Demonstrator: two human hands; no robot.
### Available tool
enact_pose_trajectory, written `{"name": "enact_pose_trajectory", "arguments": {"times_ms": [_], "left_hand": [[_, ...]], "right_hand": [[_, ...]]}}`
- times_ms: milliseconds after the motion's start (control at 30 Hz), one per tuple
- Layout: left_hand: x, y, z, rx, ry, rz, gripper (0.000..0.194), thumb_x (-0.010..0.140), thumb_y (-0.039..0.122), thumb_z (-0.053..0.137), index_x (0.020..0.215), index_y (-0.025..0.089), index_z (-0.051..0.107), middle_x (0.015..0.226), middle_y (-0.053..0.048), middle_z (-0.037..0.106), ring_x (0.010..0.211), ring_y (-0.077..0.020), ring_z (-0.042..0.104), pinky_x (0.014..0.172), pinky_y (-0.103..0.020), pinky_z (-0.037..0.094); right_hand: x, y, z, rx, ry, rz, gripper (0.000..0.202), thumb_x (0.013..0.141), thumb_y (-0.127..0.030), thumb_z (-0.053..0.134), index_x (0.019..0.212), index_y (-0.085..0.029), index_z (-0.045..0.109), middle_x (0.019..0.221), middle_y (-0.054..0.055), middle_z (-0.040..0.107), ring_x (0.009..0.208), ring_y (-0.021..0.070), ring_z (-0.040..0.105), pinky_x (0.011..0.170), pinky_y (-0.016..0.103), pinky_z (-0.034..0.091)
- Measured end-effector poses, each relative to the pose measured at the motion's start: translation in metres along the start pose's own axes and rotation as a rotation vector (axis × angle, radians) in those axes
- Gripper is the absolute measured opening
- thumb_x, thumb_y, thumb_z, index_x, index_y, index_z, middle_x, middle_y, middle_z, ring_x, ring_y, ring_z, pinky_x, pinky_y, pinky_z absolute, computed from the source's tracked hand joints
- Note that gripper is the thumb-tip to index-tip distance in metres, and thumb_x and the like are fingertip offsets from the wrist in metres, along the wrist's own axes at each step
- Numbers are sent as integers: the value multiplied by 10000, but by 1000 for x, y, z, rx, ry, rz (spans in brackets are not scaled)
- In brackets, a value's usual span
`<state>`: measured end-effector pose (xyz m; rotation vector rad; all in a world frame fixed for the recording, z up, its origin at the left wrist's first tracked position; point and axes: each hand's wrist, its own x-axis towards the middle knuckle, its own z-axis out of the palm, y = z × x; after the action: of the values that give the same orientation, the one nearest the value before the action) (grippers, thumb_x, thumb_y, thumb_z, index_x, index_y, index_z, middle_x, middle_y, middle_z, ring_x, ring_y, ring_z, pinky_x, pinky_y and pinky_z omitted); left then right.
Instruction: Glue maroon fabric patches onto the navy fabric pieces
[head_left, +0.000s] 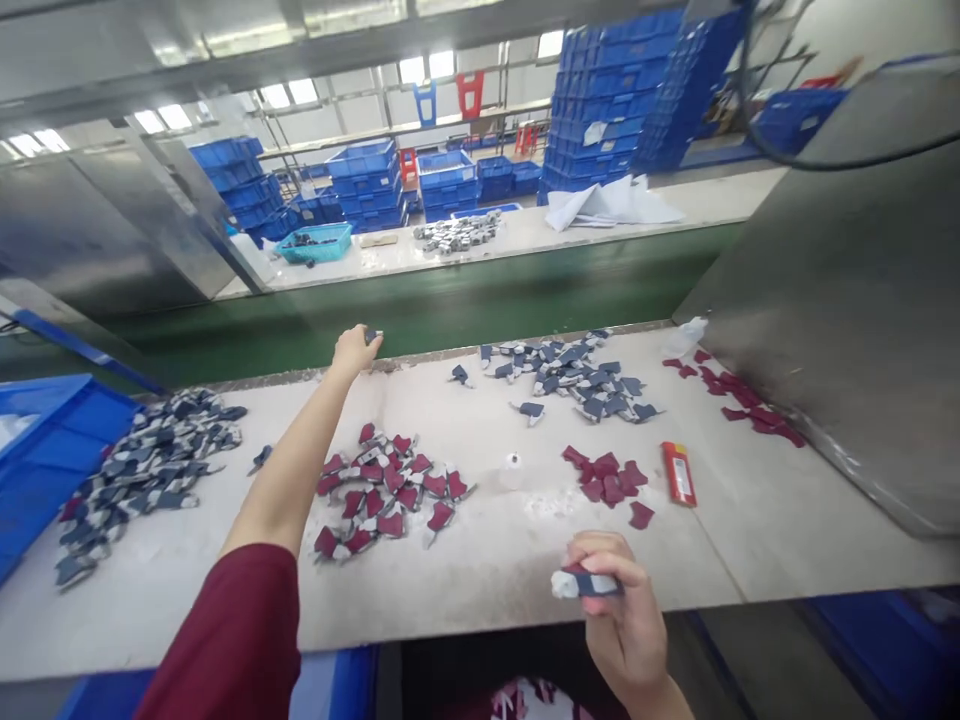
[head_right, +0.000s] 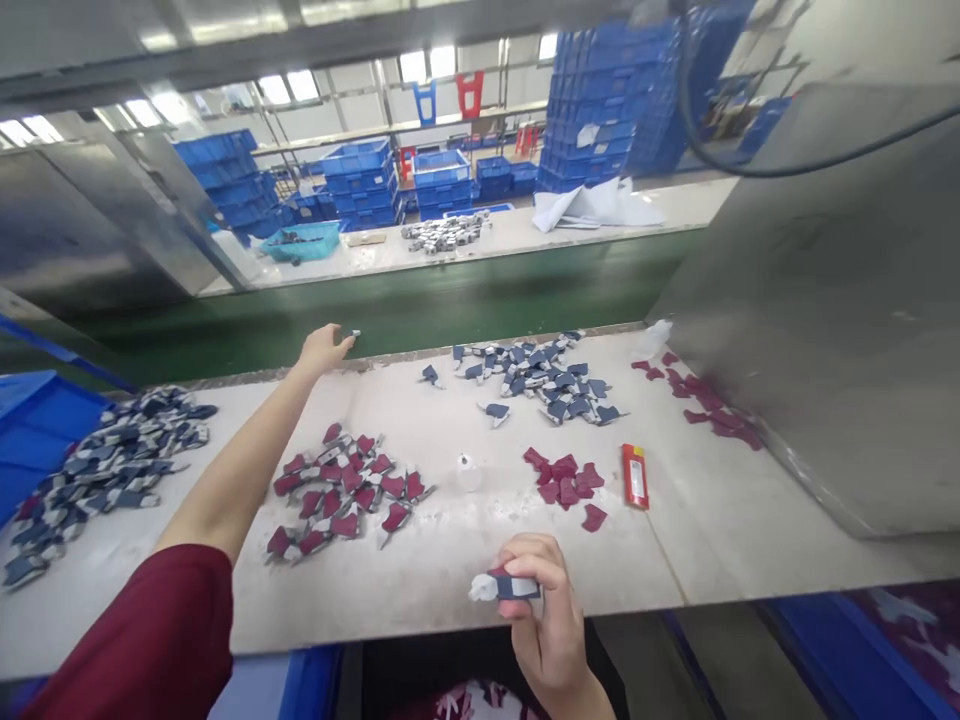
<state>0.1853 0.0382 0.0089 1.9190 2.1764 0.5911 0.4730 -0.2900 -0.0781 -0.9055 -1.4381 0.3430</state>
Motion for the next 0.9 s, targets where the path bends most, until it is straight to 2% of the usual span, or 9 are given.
{"name": "enact_pose_trajectory", "arguments": {"times_ms": [100, 233, 333, 433, 567, 667, 733, 833, 900], "left_hand": [[18, -12, 16, 61, -23, -12, 380, 926, 298, 670, 1245, 94, 634, 1276, -148, 653, 1158, -329, 639, 1002, -479, 511], [22, -19, 24, 106, -63, 26, 337, 968, 342, 630, 1256, 169, 613, 1284, -92, 626, 1092, -259, 650, 913, -458, 568], [21, -8, 28, 114, -92, 93, 351, 964, 351, 634, 1261, 166, 609, 1288, -98, 622, 1094, -263, 649, 912, -463, 569], [8, 14, 35, 79, -149, 215, 324, 960, 345, 628, 1204, 133, 653, 1185, -82, 687, 1079, -283, 663, 931, -455, 552], [-32, 45, 48, 1, -240, 352, 318, 923, 288, 583, 1195, 170, 697, 990, -52, 786, 1008, -267, 717, 914, -342, 538], [-71, 60, 47, -95, -356, 439, 442, 903, 334, 549, 1319, 200, 610, 1047, -78, 791, 970, -263, 737, 878, -366, 566], [-102, 67, 37, -160, -371, 493, 461, 913, 362, 510, 1331, 184, 588, 1114, -111, 774, 1019, -278, 724, 891, -401, 569], [-160, 75, 12, -257, -288, 514, 405, 945, 429, 471, 1207, 184, 658, 1151, -121, 757, 1030, -283, 710, 896, -413, 567], [-205, 79, -6, -380, -338, 492, 387, 963, 467, 456, 1087, 198, 704, 1092, -101, 771, 966, -269, 720, 854, -388, 578]], "right_hand": [[6, -2, -8, -59, 1, -26, 34, 966, -214, 621, 986, -217, 593, 879, 48, 716, 832, 176, 670, 703, 312, 595], [11, -4, -10, -137, 44, -41, 148, 919, -75, 631, 975, -209, 659, 1036, 75, 702, 906, 182, 724, 743, 306, 648], [12, -4, -6, -83, 136, -32, 204, 895, -49, 649, 953, -230, 722, 1023, 53, 621, 918, 188, 737, 695, 281, 667], [10, -4, -3, 20, 197, -22, 241, 885, -51, 661, 959, -260, 752, 956, 35, 594, 928, 206, 736, 641, 288, 675], [8, -5, -5, -74, 191, -92, 359, 830, 0, 702, 1065, -269, 736, 944, 39, 617, 935, 225, 737, 644, 315, 688], [9, -7, -11, -156, 128, -154, 405, 826, 42, 672, 1106, -250, 708, 963, 45, 648, 937, 211, 739, 689, 316, 691], [9, -9, -14, -190, 100, -178, 411, 831, 55, 648, 1107, -245, 702, 992, 50, 662, 946, 199, 735, 701, 306, 686], [9, -12, -13, -237, 112, -201, 376, 840, 34, 648, 1058, -262, 722, 983, 39, 647, 948, 190, 722, 706, 318, 677], [7, -13, -9, -261, 128, -217, 345, 836, 15, 671, 1017, -271, 739, 929, 26, 630, 925, 193, 719, 694, 334, 674]]}}
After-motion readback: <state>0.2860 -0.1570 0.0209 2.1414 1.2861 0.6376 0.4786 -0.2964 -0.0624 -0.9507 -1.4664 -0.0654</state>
